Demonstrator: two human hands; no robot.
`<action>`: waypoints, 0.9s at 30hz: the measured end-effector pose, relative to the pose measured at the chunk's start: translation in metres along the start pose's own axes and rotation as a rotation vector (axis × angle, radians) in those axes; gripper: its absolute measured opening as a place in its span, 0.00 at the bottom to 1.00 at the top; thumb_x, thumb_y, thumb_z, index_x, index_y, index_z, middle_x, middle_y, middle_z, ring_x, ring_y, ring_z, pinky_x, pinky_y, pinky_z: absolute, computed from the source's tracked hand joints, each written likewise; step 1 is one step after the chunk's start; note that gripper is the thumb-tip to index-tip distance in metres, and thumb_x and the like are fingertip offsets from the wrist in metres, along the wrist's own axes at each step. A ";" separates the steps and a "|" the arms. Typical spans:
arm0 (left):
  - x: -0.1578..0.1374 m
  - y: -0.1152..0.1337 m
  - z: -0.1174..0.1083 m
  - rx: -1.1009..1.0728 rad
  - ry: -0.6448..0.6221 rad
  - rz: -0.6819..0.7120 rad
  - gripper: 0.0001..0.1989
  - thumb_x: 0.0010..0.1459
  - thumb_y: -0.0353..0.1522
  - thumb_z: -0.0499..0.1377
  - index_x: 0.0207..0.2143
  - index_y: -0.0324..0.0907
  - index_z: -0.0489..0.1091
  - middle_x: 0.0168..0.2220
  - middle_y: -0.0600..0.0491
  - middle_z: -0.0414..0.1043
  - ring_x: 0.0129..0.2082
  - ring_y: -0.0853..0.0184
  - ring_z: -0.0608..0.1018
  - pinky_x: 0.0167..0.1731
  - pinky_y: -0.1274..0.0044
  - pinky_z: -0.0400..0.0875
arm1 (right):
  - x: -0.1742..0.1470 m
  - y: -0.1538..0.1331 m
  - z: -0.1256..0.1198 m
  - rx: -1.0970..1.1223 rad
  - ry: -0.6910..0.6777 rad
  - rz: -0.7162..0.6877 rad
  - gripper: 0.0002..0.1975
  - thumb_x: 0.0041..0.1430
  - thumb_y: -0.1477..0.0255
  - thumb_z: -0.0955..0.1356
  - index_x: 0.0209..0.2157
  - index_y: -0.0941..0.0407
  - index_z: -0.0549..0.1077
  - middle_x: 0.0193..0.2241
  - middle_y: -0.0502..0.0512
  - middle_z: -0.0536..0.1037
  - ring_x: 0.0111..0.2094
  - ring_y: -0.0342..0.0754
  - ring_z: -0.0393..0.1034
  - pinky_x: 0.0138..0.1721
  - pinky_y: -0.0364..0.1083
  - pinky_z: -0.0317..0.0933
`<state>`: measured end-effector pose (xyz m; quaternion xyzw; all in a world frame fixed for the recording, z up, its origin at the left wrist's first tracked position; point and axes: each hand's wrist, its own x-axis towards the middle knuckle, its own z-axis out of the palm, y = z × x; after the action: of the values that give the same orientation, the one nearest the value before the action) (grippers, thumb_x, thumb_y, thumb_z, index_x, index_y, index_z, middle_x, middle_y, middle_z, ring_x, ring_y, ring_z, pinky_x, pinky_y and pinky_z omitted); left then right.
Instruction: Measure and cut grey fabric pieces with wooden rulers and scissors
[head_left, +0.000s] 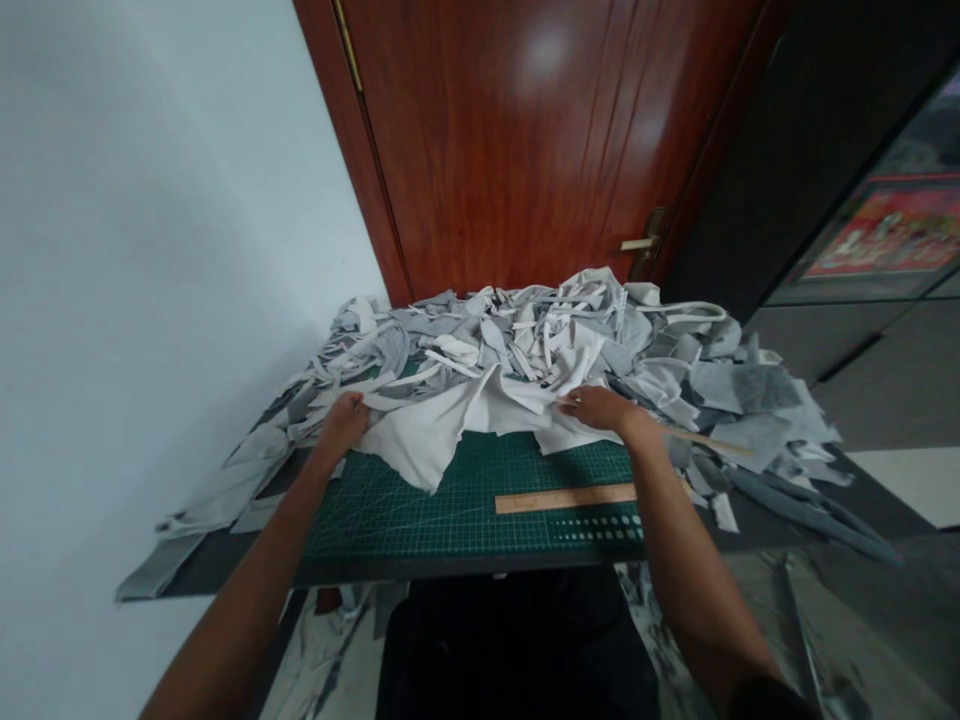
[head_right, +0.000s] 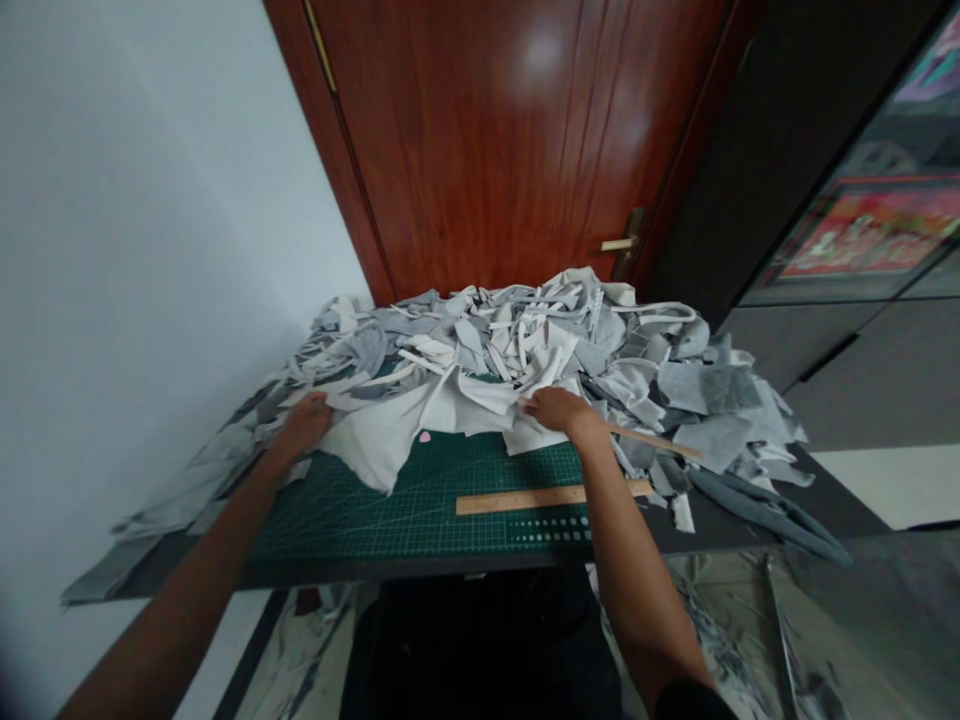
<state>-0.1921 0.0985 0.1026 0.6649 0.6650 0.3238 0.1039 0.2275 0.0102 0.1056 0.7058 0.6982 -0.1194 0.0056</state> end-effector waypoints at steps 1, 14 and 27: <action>-0.010 -0.009 0.005 0.015 -0.016 -0.003 0.10 0.61 0.34 0.57 0.43 0.39 0.72 0.32 0.47 0.78 0.37 0.53 0.82 0.42 0.62 0.78 | 0.001 0.006 -0.001 -0.066 -0.076 0.038 0.17 0.71 0.66 0.65 0.48 0.62 0.80 0.49 0.70 0.82 0.50 0.57 0.78 0.49 0.47 0.65; -0.137 0.028 0.072 0.105 -0.161 0.625 0.19 0.69 0.35 0.54 0.60 0.43 0.66 0.56 0.42 0.71 0.58 0.51 0.72 0.58 0.59 0.71 | -0.090 0.034 0.091 0.270 -0.011 -0.344 0.16 0.67 0.61 0.70 0.51 0.53 0.77 0.48 0.61 0.78 0.46 0.55 0.77 0.48 0.50 0.69; -0.097 -0.017 0.089 0.130 -0.157 0.572 0.10 0.59 0.23 0.50 0.34 0.44 0.68 0.36 0.48 0.74 0.43 0.54 0.77 0.48 0.64 0.73 | -0.094 0.030 0.064 -0.132 0.013 -0.296 0.20 0.61 0.71 0.68 0.55 0.57 0.72 0.37 0.59 0.83 0.38 0.55 0.78 0.39 0.47 0.62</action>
<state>-0.1459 0.0335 -0.0043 0.8533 0.4603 0.2443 0.0167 0.2469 -0.0939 0.0547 0.5939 0.8011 -0.0682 0.0300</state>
